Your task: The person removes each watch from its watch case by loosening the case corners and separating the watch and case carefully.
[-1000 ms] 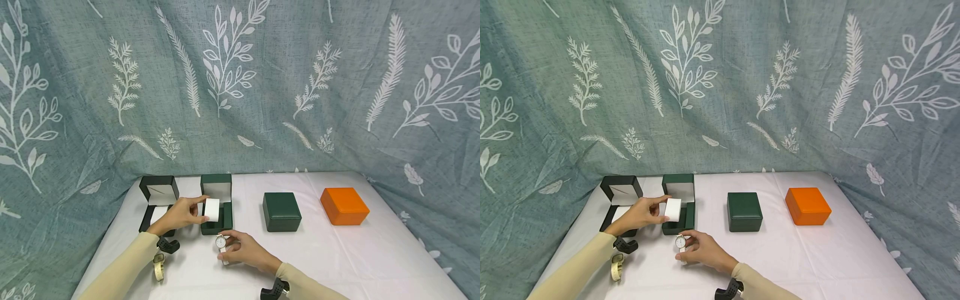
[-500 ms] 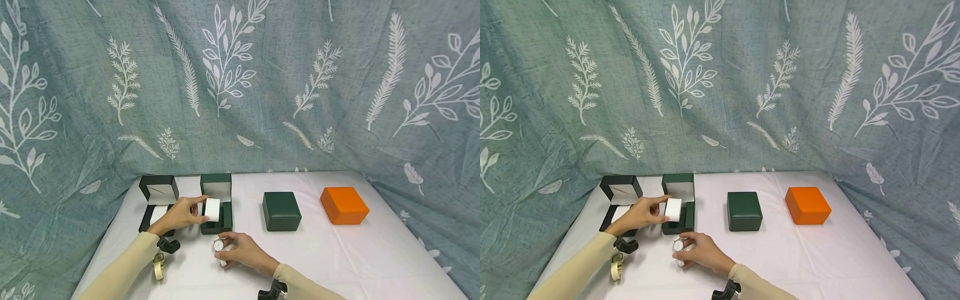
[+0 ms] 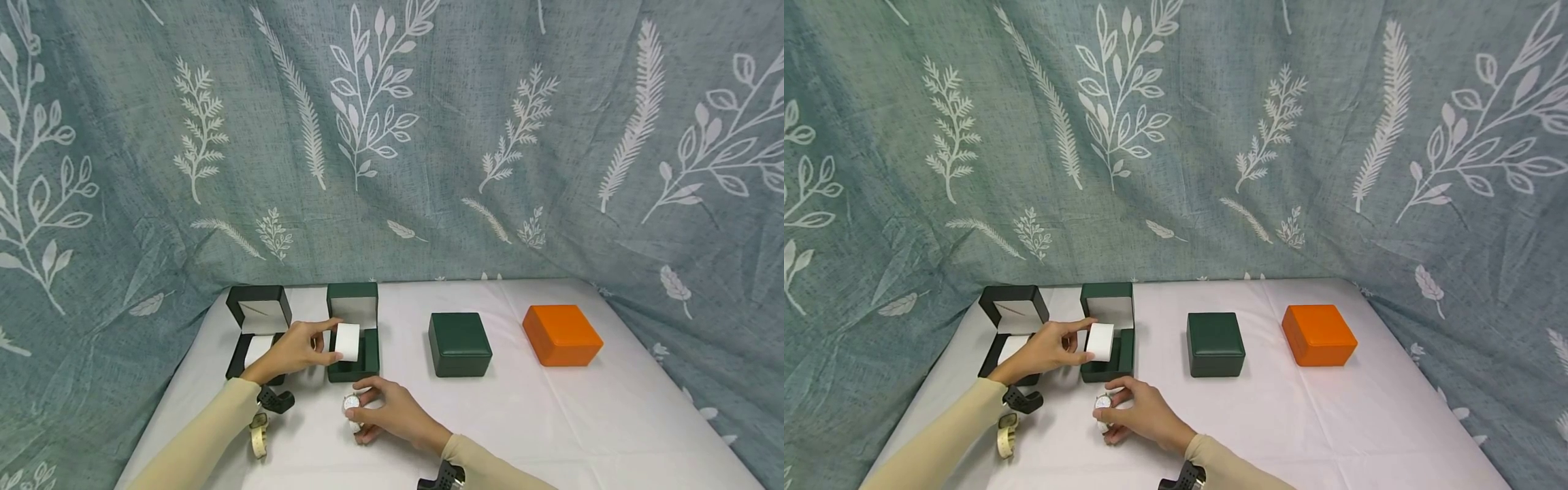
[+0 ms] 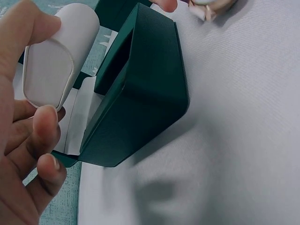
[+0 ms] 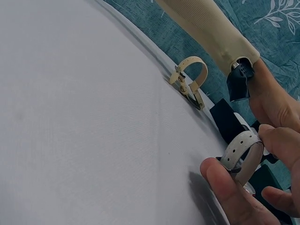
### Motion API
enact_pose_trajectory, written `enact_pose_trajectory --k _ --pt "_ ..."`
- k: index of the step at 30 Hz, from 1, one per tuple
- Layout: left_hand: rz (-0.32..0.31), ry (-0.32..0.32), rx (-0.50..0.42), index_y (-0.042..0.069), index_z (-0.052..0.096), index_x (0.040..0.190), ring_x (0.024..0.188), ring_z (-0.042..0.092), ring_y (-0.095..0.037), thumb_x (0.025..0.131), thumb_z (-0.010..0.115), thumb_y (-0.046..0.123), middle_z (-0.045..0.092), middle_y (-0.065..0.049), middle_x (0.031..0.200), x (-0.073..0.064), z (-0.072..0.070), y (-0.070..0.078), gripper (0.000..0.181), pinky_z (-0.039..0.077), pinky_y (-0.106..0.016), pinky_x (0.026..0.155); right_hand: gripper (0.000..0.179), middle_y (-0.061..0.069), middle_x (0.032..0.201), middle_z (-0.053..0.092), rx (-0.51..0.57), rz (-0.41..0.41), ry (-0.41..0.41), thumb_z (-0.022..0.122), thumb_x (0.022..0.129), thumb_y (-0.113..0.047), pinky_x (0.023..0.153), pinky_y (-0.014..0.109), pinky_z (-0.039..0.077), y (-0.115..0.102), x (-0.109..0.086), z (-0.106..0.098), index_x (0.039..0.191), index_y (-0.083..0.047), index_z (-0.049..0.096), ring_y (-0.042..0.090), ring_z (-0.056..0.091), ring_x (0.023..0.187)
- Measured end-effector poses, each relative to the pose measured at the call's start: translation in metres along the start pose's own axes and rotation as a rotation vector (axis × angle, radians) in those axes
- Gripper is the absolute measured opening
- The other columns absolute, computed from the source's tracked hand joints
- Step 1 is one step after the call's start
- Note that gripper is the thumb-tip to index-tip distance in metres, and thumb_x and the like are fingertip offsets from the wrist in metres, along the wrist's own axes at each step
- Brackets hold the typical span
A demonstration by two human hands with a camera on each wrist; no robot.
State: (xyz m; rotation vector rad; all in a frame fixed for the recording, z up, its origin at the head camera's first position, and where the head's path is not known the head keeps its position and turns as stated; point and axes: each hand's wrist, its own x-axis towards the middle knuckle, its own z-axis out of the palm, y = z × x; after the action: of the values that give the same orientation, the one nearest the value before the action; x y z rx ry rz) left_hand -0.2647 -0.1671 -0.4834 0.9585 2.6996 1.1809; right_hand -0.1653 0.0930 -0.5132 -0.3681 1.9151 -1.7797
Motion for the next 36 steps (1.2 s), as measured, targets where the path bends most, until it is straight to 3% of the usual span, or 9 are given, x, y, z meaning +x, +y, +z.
enact_pose_trajectory --k 16,24,36 --pt "-0.001 -0.002 -0.004 0.001 0.052 0.150 0.052 0.044 -0.005 0.089 0.080 0.045 0.056 0.006 0.065 -0.001 0.000 -0.002 0.080 0.039 -0.024 0.051 0.067 0.017 0.111 0.061 0.031 0.018 -0.040 0.085 0.088 -0.027 0.065 0.043 0.061 0.004 -0.002 0.003 0.142 -0.003 0.054 0.031 0.075 0.071" --pt "-0.016 -0.012 -0.004 0.003 0.051 0.151 0.052 0.043 -0.006 0.090 0.079 0.047 0.056 0.006 0.065 0.000 0.001 -0.001 0.081 0.038 -0.025 0.051 0.061 0.012 0.103 0.067 -0.098 0.030 -0.009 0.081 0.091 -0.037 0.053 0.040 0.058 0.001 -0.004 0.002 0.139 -0.009 0.057 0.024 0.069 0.058" --pt "-0.021 -0.009 0.001 0.003 0.052 0.151 0.053 0.045 -0.006 0.089 0.080 0.047 0.057 0.007 0.066 0.000 0.000 0.000 0.080 0.039 -0.025 0.052 0.050 0.009 0.097 0.070 -0.213 -0.040 -0.004 0.073 0.097 -0.041 0.056 0.043 0.059 0.004 0.003 -0.015 0.135 -0.011 0.061 0.029 0.071 0.062"
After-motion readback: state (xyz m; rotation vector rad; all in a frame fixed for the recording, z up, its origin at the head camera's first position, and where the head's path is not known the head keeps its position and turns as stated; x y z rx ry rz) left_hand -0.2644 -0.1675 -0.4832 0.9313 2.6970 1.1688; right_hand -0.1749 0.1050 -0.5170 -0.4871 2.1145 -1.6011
